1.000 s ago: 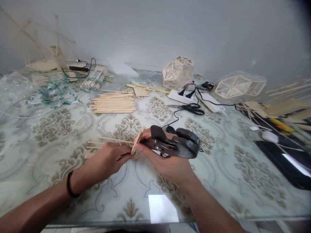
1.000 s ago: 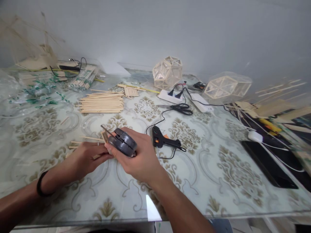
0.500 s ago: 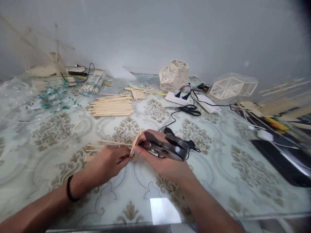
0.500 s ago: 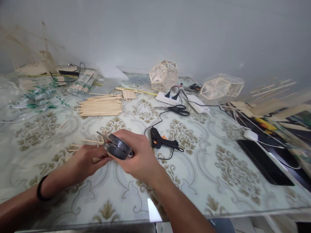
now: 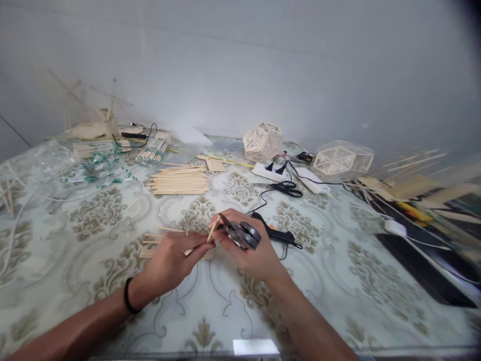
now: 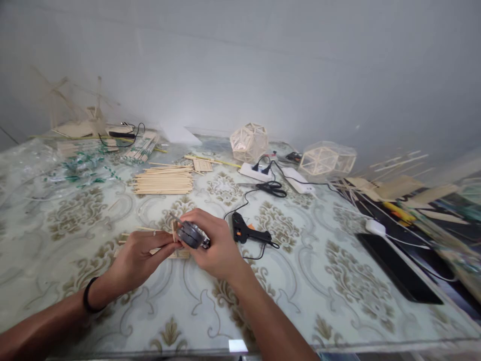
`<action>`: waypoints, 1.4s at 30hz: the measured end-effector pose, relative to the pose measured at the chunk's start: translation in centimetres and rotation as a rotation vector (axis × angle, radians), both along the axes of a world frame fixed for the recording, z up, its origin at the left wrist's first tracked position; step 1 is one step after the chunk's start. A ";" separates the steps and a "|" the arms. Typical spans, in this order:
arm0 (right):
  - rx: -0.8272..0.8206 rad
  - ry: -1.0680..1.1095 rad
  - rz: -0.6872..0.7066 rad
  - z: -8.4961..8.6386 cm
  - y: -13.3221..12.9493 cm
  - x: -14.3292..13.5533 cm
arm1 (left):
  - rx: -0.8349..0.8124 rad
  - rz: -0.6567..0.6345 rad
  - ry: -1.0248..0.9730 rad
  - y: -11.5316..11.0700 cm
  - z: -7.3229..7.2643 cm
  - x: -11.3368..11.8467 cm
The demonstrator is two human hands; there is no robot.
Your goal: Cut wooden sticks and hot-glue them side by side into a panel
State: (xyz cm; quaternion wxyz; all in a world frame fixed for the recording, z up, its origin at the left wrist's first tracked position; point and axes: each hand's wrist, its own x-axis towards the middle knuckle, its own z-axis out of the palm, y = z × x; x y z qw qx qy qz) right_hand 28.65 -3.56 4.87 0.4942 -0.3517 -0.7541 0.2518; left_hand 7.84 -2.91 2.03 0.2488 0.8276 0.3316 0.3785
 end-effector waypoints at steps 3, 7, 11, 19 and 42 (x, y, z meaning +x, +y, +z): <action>0.087 -0.008 -0.070 1.2 0.2 1.0 | -0.007 -0.002 -0.016 -0.1 -0.1 0.0; 0.101 -0.045 -0.160 3.6 0.2 2.5 | -0.039 -0.023 -0.029 -0.1 -0.3 0.0; 0.012 -0.060 -0.159 4.8 -0.3 2.0 | -0.086 -0.057 -0.030 0.0 -0.2 -0.1; -0.045 -0.094 -0.097 5.1 -0.7 -0.6 | -0.200 -0.104 0.020 0.5 0.8 -0.4; 0.194 -0.634 -0.170 6.9 0.7 4.4 | -0.173 -0.052 -0.149 1.3 3.6 -0.6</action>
